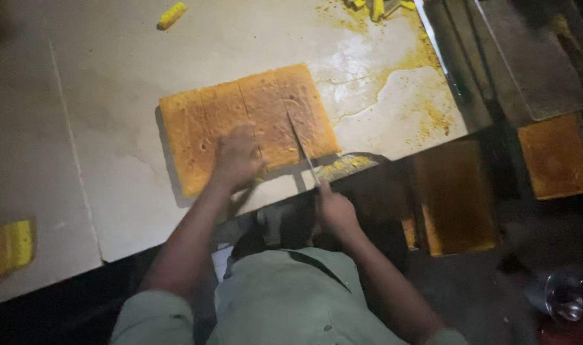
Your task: The person lifts a yellow foam block out of a metal tray and sets it on the tiled work table, then uses a long knife to slice foam blocks into thin strips, cutting along the block and moving finished slices aside while reaching for the next block.
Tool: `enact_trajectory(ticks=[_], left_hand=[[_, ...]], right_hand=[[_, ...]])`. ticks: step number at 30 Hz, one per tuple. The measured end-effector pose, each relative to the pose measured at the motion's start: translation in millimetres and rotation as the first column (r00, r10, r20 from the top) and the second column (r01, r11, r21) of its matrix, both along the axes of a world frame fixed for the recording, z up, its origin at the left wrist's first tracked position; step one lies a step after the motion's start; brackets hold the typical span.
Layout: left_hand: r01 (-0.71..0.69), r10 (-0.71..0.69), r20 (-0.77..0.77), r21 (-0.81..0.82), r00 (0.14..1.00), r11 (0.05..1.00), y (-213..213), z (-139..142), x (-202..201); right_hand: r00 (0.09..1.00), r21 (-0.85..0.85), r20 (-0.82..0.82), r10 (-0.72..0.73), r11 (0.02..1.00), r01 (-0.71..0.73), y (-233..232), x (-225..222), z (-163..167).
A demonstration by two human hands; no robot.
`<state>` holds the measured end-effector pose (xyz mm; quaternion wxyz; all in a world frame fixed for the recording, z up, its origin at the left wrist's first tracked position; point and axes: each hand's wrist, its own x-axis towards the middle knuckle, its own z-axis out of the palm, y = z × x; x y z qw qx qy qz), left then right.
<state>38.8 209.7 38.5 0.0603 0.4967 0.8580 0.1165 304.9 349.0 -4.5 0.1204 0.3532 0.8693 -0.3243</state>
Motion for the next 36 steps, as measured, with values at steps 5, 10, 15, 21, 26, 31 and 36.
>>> enact_trajectory(ticks=[5, 10, 15, 21, 26, 31, 36], left_hand=[[-0.544, 0.249, 0.648, 0.304, 0.72, 0.782, -82, -10, -88], [-0.26, 0.029, 0.332, 0.68, 0.943, 0.686, -47, -77, -98], [-0.353, 0.107, 0.519, 0.404, 0.848, 0.844, 65, -86, -59], [-0.006, -0.318, 0.679, 0.43, 0.662, 0.903, 205, -59, -84], [-0.015, -0.195, 0.54, 0.359, 0.819, 0.933, 180, -72, -145], [-0.224, 0.182, 0.167, 0.286, 0.969, 0.932, 19, -100, -175], [-0.553, 0.482, 0.271, 0.38, 0.833, 0.742, -121, -97, -126]], right_hand=[[0.963, -0.003, -0.109, -0.248, 0.968, 0.249, -34, 71, -22], [0.772, 0.079, 0.179, -0.61, 0.791, 0.607, -71, 102, -23], [0.819, 0.334, -0.271, -0.505, 0.749, 0.573, -59, 65, -27], [0.656, 0.094, -0.08, -0.751, 0.649, 0.755, -34, 18, -15], [0.868, 0.107, -0.199, -0.456, 0.87, 0.482, -20, 6, -4], [0.982, 0.201, -0.185, 0.033, 0.98, 0.005, 22, 11, -1], [0.636, 0.302, -0.17, 0.752, 0.654, -0.693, 78, -28, 6]])
